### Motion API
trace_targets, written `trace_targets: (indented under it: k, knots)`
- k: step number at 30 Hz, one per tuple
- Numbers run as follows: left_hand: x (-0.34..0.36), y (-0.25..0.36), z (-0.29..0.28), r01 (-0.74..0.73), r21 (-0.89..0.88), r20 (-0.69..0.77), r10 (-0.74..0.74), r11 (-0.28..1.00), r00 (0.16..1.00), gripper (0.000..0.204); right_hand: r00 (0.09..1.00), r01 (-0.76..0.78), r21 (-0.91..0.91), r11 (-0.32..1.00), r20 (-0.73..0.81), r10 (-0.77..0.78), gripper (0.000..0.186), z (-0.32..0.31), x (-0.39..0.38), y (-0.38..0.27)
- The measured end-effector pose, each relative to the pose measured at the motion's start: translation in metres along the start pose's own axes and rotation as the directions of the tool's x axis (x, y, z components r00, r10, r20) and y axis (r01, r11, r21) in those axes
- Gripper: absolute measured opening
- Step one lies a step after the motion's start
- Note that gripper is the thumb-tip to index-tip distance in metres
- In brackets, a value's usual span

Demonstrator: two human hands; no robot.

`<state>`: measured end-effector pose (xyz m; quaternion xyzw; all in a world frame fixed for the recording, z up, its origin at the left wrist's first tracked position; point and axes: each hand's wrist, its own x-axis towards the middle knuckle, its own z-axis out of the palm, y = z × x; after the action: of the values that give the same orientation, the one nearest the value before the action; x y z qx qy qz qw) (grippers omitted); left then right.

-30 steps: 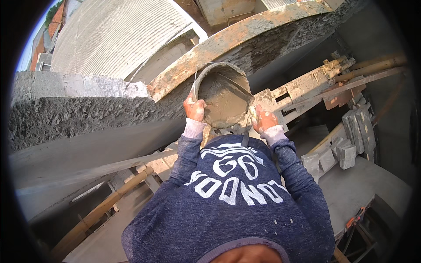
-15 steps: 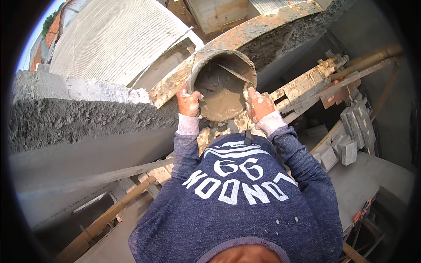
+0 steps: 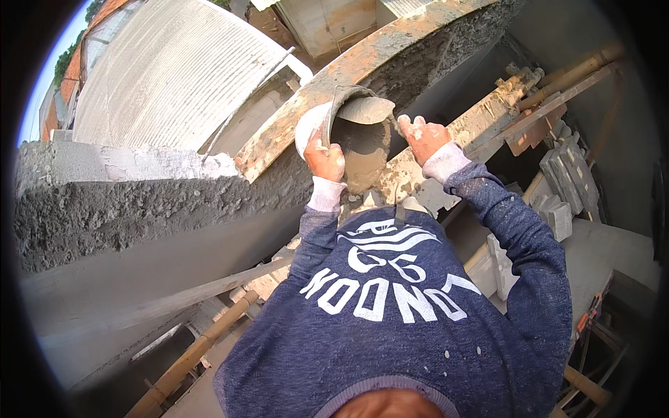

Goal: The person scoops wet cement from a bucket with a trowel and applies it to a vertical wall surface, smoothing it in place. The person repeatedly refills the trowel and continues spreading cement along the wall.

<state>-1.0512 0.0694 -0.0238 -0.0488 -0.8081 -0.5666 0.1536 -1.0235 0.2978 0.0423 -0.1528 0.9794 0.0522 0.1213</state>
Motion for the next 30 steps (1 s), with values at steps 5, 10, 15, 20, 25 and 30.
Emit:
trace_targets:
  k: [5,10,15,20,25,30]
  knots:
    - [-0.001,0.011,0.008,-0.127,0.055,-0.023,0.128,0.99,0.991,0.06,0.977,-0.2,0.187,0.962,0.117,0.18,0.061,0.076,0.014,-0.022]
    - [0.005,0.011,-0.001,-0.175,-0.054,0.004,0.176,0.983,0.984,0.058,0.932,-0.23,0.382,0.895,0.353,0.089,0.052,0.06,-0.014,-0.055]
    - [0.012,-0.031,-0.03,0.179,-0.213,0.093,-0.162,0.961,0.982,0.057,0.956,-0.168,0.508,0.845,0.292,0.014,0.043,0.039,-0.018,-0.049]
    - [0.018,-0.018,-0.028,0.072,-0.198,0.101,-0.052,0.978,0.994,0.058,0.97,-0.243,0.427,0.871,0.096,0.223,0.036,0.037,-0.015,-0.046]
    - [0.026,-0.016,-0.036,0.1,-0.222,0.077,-0.085,0.97,0.993,0.057,0.954,-0.136,0.375,0.917,0.3,0.019,0.047,0.025,-0.025,-0.035]
    - [0.035,0.001,-0.034,0.191,-0.318,0.15,-0.15,0.929,0.977,0.055,0.98,-0.158,0.424,0.892,-0.042,0.193,0.047,0.036,-0.012,-0.041]
